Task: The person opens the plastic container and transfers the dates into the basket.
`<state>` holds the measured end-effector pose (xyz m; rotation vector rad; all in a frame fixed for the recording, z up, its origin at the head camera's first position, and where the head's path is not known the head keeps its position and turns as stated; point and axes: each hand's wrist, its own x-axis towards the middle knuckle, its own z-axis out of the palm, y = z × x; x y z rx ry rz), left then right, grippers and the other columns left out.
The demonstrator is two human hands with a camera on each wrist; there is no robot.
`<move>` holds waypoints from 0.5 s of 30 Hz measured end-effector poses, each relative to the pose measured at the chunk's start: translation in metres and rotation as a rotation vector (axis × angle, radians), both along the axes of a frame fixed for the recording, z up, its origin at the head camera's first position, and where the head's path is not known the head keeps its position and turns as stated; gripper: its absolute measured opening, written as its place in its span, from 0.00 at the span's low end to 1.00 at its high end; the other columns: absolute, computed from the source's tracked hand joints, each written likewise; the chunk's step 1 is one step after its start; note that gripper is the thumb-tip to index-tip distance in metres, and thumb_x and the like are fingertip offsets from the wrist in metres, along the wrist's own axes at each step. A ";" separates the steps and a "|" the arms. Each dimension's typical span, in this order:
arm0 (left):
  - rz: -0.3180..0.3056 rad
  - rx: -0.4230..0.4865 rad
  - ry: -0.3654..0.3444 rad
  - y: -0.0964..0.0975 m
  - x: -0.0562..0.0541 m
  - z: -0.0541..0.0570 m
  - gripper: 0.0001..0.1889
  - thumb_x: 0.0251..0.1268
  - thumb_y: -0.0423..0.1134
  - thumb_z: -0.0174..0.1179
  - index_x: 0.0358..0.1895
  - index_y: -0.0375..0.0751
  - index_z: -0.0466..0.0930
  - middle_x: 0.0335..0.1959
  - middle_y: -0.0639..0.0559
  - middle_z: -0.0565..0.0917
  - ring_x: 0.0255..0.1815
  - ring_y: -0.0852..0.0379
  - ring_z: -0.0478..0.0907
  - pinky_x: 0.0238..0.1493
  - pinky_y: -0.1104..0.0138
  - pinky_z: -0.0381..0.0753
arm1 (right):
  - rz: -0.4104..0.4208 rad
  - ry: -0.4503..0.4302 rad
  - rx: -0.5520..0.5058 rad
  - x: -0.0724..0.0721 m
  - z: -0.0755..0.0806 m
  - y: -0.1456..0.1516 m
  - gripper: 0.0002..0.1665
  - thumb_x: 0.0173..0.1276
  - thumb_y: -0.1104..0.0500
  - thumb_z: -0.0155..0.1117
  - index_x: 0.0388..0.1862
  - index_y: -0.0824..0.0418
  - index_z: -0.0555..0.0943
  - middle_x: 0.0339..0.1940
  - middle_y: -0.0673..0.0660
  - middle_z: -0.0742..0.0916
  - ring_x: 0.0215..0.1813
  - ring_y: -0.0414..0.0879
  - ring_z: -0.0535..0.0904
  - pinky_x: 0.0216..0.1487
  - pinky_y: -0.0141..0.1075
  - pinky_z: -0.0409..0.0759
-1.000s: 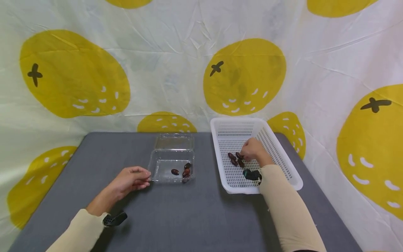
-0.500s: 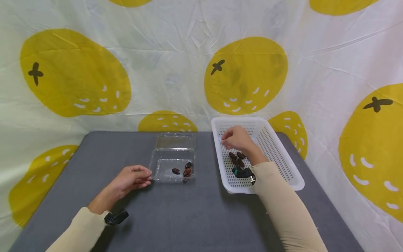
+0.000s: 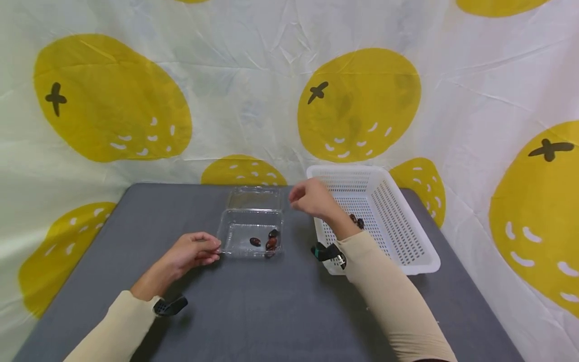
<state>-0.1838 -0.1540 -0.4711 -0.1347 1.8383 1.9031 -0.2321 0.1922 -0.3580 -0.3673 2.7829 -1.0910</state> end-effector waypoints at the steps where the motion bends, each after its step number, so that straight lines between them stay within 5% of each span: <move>1: 0.000 -0.001 -0.001 0.000 0.000 0.000 0.05 0.72 0.34 0.65 0.45 0.35 0.85 0.33 0.49 0.91 0.29 0.60 0.88 0.35 0.71 0.89 | 0.019 -0.010 -0.015 0.001 -0.003 -0.006 0.07 0.64 0.67 0.73 0.41 0.64 0.88 0.38 0.60 0.91 0.40 0.49 0.84 0.42 0.36 0.82; 15: 0.022 0.016 -0.007 0.001 -0.004 -0.003 0.03 0.72 0.32 0.65 0.43 0.35 0.85 0.33 0.47 0.91 0.29 0.59 0.88 0.35 0.69 0.90 | 0.222 -0.058 0.117 -0.003 -0.061 -0.083 0.11 0.58 0.68 0.77 0.41 0.65 0.90 0.35 0.57 0.93 0.38 0.43 0.87 0.46 0.36 0.87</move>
